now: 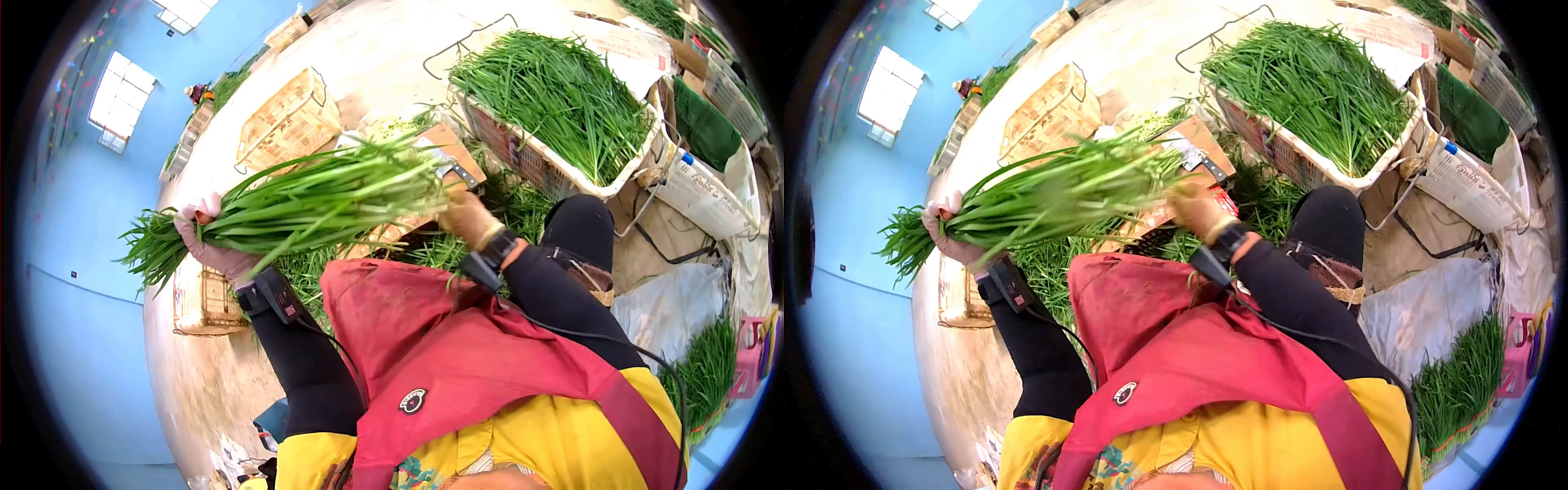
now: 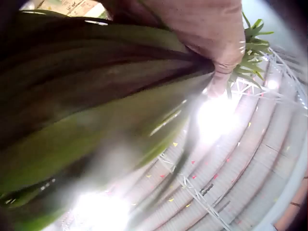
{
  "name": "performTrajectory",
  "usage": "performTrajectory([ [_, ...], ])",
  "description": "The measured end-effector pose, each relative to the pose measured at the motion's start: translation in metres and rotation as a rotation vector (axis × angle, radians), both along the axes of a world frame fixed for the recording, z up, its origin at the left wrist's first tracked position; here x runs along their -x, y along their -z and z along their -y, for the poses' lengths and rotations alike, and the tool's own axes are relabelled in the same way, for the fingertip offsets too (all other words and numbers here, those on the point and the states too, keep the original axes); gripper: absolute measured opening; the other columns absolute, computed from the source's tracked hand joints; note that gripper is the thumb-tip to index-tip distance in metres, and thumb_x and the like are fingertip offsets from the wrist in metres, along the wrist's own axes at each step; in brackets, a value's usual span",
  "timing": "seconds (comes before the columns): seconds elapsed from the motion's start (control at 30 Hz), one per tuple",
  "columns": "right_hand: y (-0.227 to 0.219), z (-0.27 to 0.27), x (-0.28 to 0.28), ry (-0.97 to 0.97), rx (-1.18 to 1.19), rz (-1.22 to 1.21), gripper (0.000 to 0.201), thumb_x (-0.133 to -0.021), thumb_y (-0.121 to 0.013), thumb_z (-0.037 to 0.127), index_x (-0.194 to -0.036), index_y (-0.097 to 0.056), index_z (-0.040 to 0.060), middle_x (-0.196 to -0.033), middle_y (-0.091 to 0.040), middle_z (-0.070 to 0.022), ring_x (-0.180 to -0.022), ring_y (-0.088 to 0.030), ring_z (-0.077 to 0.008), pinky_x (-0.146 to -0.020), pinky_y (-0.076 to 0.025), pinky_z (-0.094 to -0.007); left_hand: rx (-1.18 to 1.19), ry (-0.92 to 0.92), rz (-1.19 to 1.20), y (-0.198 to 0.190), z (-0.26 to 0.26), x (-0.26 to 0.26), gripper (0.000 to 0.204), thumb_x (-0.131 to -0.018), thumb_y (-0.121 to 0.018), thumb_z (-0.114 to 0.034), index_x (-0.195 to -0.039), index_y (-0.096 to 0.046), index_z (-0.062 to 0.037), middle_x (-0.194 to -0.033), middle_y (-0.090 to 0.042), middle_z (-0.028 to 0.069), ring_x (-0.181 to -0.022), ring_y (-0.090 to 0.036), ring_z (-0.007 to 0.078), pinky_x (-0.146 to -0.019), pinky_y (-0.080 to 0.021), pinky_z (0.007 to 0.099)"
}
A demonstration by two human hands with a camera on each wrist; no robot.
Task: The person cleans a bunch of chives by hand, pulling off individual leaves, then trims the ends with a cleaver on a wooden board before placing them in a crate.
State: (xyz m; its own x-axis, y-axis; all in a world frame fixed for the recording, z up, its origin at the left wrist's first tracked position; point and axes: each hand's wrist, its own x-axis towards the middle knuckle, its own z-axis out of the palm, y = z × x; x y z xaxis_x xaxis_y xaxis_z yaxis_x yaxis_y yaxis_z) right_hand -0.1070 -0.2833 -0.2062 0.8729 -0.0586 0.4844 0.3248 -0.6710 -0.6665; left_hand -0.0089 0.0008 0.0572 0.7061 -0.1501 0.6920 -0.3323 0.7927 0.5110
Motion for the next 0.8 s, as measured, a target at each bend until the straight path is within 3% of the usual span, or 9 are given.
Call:
performTrajectory([
  [0.07,0.032,0.031,0.014,0.234,0.338,0.194,0.021,-0.079,-0.059,0.009,-0.096,-0.067,0.0162,-0.087,-0.067,-0.0105,-0.077,-0.065,-0.0254,-0.067,-0.053,-0.0321,-0.019,0.124,0.004,-0.006,-0.019,-0.005,0.023,-0.094,-0.051,-0.027,-0.078,-0.057,-0.0105,-0.065,-0.045,-0.0009,-0.067,-0.042,0.0136,-0.067,-0.039,0.0314],
  [0.1,0.068,0.057,0.011,-0.016,0.128,0.236,0.019,-0.081,-0.064,0.009,-0.099,-0.067,0.0134,-0.087,-0.068,-0.0107,-0.075,-0.065,-0.0232,-0.067,-0.053,-0.0302,-0.033,0.159,0.038,-0.007,-0.026,-0.009,0.024,-0.094,-0.049,-0.026,-0.078,-0.056,-0.0103,-0.064,-0.045,-0.0008,-0.067,-0.042,0.0134,-0.070,-0.039,0.0326],
  [0.17,0.004,0.053,0.047,-0.218,-0.776,-0.646,0.020,-0.085,-0.068,0.015,-0.105,-0.067,0.0091,-0.088,-0.069,-0.0082,-0.072,-0.064,-0.0175,-0.065,-0.052,-0.0293,-0.038,0.145,0.111,-0.004,-0.039,-0.021,0.024,-0.094,-0.048,-0.025,-0.077,-0.056,-0.0102,-0.063,-0.045,-0.0008,-0.066,-0.042,0.0131,-0.072,-0.038,0.0339],
  [0.3,-0.053,0.031,0.057,-0.450,-1.313,-0.463,0.074,-0.085,-0.070,0.026,-0.146,-0.031,0.0094,-0.125,-0.055,-0.0096,-0.104,-0.057,-0.0143,-0.088,-0.045,-0.0255,-0.052,0.123,0.259,-0.002,-0.030,-0.013,0.024,-0.094,-0.044,-0.023,-0.077,-0.054,-0.0100,-0.062,-0.046,-0.0007,-0.062,-0.041,0.0128,-0.078,-0.037,0.0368],
  [0.37,-0.087,0.008,0.048,-0.461,-1.202,-0.561,0.090,-0.082,-0.069,0.049,-0.150,-0.020,0.0177,-0.127,-0.054,-0.0100,-0.107,-0.054,-0.0208,-0.089,-0.044,-0.0419,-0.070,0.069,0.260,-0.002,-0.005,0.012,0.025,-0.092,-0.046,-0.025,-0.072,-0.050,-0.0108,-0.061,-0.045,-0.0009,-0.060,-0.041,0.0132,-0.077,-0.037,0.0363],
  [0.43,-0.097,-0.024,0.035,-0.396,-0.927,-0.354,0.085,-0.081,-0.074,0.032,-0.143,-0.027,-0.0009,-0.118,-0.058,-0.0116,-0.105,-0.055,-0.0187,-0.090,-0.046,-0.0334,-0.093,-0.192,0.218,-0.002,0.028,0.041,0.026,-0.092,-0.046,-0.021,-0.067,-0.046,-0.0121,-0.058,-0.041,-0.0023,-0.056,-0.034,0.0109,-0.071,-0.032,0.0331],
  [0.57,-0.064,-0.048,0.008,-0.332,-1.247,-0.274,0.049,-0.083,-0.066,0.013,-0.126,-0.051,-0.0040,-0.109,-0.064,-0.0114,-0.097,-0.060,-0.0186,-0.087,-0.047,-0.0291,-0.176,-0.057,0.363,-0.008,0.028,0.046,0.024,-0.090,-0.049,-0.022,-0.069,-0.047,-0.0107,-0.057,-0.043,-0.0011,-0.056,-0.037,0.0119,-0.074,-0.034,0.0345],
  [0.7,0.009,-0.017,0.005,0.016,-0.532,-0.342,0.015,-0.093,-0.049,0.010,-0.096,-0.061,0.0020,-0.081,-0.064,-0.0067,-0.065,-0.059,-0.0188,-0.055,-0.043,-0.0309,-0.060,-0.007,0.325,-0.015,0.018,0.048,0.022,-0.089,-0.050,-0.021,-0.069,-0.048,-0.0112,-0.056,-0.044,-0.0025,-0.053,-0.036,0.0103,-0.069,-0.033,0.0308],
  [0.8,0.036,0.028,0.033,0.122,0.090,-0.705,0.031,-0.083,-0.059,0.028,-0.101,-0.064,0.0029,-0.095,-0.066,-0.0230,-0.093,-0.063,-0.0366,-0.080,-0.049,-0.0427,-0.038,0.029,0.361,-0.016,0.002,0.040,0.022,-0.090,-0.049,-0.021,-0.070,-0.050,-0.0117,-0.058,-0.046,-0.0034,-0.052,-0.036,0.0089,-0.065,-0.030,0.0292],
])
